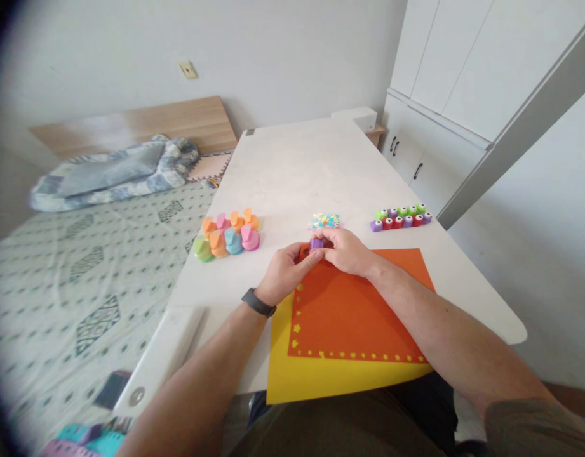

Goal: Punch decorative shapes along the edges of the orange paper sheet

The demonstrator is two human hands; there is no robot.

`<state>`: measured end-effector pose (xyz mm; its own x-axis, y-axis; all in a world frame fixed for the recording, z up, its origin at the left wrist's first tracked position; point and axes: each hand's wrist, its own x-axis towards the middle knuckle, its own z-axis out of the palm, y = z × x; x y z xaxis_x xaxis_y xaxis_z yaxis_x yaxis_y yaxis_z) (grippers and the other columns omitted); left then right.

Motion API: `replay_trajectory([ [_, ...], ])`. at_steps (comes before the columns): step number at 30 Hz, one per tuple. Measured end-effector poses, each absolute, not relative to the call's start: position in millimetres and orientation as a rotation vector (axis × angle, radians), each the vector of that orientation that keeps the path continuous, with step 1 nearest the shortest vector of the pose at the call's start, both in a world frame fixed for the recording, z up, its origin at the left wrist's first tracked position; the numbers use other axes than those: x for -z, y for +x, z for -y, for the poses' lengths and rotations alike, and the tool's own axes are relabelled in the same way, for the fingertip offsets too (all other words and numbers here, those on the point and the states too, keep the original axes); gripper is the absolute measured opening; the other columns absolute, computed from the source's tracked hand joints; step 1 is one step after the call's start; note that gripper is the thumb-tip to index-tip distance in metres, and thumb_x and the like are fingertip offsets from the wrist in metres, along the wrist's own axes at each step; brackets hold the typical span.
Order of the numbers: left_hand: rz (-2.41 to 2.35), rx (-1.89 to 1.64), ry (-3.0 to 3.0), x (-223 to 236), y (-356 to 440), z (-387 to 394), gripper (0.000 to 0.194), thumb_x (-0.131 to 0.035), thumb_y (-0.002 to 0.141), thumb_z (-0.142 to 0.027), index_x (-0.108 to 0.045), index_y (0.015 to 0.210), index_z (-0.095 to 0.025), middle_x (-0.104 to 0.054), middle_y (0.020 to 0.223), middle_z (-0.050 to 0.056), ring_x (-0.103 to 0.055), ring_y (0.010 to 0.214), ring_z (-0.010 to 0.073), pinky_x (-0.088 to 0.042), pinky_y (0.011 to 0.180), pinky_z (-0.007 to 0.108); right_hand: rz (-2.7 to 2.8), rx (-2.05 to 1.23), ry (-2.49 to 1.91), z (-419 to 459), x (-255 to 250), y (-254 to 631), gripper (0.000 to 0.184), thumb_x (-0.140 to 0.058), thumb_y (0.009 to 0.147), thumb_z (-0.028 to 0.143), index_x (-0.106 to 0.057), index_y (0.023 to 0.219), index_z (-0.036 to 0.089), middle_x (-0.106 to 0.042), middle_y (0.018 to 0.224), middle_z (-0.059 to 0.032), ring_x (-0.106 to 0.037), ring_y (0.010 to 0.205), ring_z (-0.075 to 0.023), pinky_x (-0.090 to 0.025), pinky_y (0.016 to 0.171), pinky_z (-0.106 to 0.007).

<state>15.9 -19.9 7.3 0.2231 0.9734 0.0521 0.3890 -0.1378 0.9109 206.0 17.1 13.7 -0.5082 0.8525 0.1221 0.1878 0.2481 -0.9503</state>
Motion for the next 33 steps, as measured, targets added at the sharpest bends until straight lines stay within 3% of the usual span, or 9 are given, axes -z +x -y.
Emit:
replay_trajectory([
  [7, -1.291, -0.890, 1.714, -4.1, 14.8, 19.4, 0.053, -0.061, 0.090, -0.067, -0.065, 0.084, -0.015, -0.041, 0.067, -0.005, -0.033, 0.062, 0.0094, -0.026, 0.055, 0.024, 1.933, -1.175, -0.972, -18.1, -10.7, 205.9, 0.015, -0.059, 0.080, 0.015, -0.066, 0.092, 0.020, -0.068, 0.089, -0.0005, -0.061, 0.082, -0.0182, -0.047, 0.078, -0.030],
  [14, -1.239, -0.902, 1.642, -2.3, 13.9, 16.7, 0.049, -0.067, 0.087, -0.063, -0.068, 0.092, -0.015, -0.049, 0.070, -0.004, -0.038, 0.062, 0.0094, -0.029, 0.056, 0.023, 1.882, -1.238, -0.953, -17.9, -9.6, 205.7, 0.019, -0.063, 0.082, 0.018, -0.068, 0.100, 0.020, -0.068, 0.094, -0.0017, -0.062, 0.088, -0.0194, -0.049, 0.086, -0.033],
  [18, -1.206, -0.903, 1.566, -2.1, 12.0, 16.1, 0.046, -0.073, 0.082, -0.060, -0.071, 0.095, -0.015, -0.058, 0.073, -0.002, -0.046, 0.064, 0.0109, -0.035, 0.057, 0.023, 1.787, -1.303, -1.015, -18.6, -10.5, 206.4, 0.026, -0.070, 0.087, 0.031, -0.070, 0.110, 0.020, -0.069, 0.099, -0.0039, -0.062, 0.091, -0.0210, -0.050, 0.087, -0.035],
  [23, -1.232, -0.866, 1.439, 1.1, 11.5, 15.9, 0.042, -0.076, 0.079, -0.056, -0.072, 0.092, -0.017, -0.063, 0.070, -0.001, -0.054, 0.062, 0.0129, -0.040, 0.055, 0.024, 1.663, -1.327, -1.066, -21.3, -12.3, 210.8, 0.031, -0.073, 0.089, 0.047, -0.072, 0.104, 0.020, -0.070, 0.099, -0.0044, -0.063, 0.090, -0.0213, -0.050, 0.084, -0.034],
  [29, -1.145, -0.890, 1.377, 6.1, 10.9, 14.7, 0.037, -0.072, 0.084, -0.050, -0.070, 0.098, -0.016, -0.071, 0.083, 0.002, -0.062, 0.069, 0.0140, -0.047, 0.061, 0.025, 1.552, -1.361, -1.044, -24.8, -11.8, 212.2, 0.036, -0.074, 0.088, 0.053, -0.074, 0.105, 0.021, -0.073, 0.103, -0.0051, -0.064, 0.095, -0.0218, -0.049, 0.090, -0.034],
  [33, -1.207, -0.884, 1.422, 2.8, 10.3, 16.2, 0.036, -0.072, 0.083, -0.052, -0.070, 0.092, -0.017, -0.068, 0.076, 0.001, -0.060, 0.066, 0.0142, -0.046, 0.059, 0.024, 1.531, -1.326, -1.063, -28.4, -10.1, 213.1, 0.038, -0.067, 0.092, 0.057, -0.074, 0.097, 0.020, -0.074, 0.097, -0.0052, -0.062, 0.087, -0.0192, -0.048, 0.083, -0.032],
])
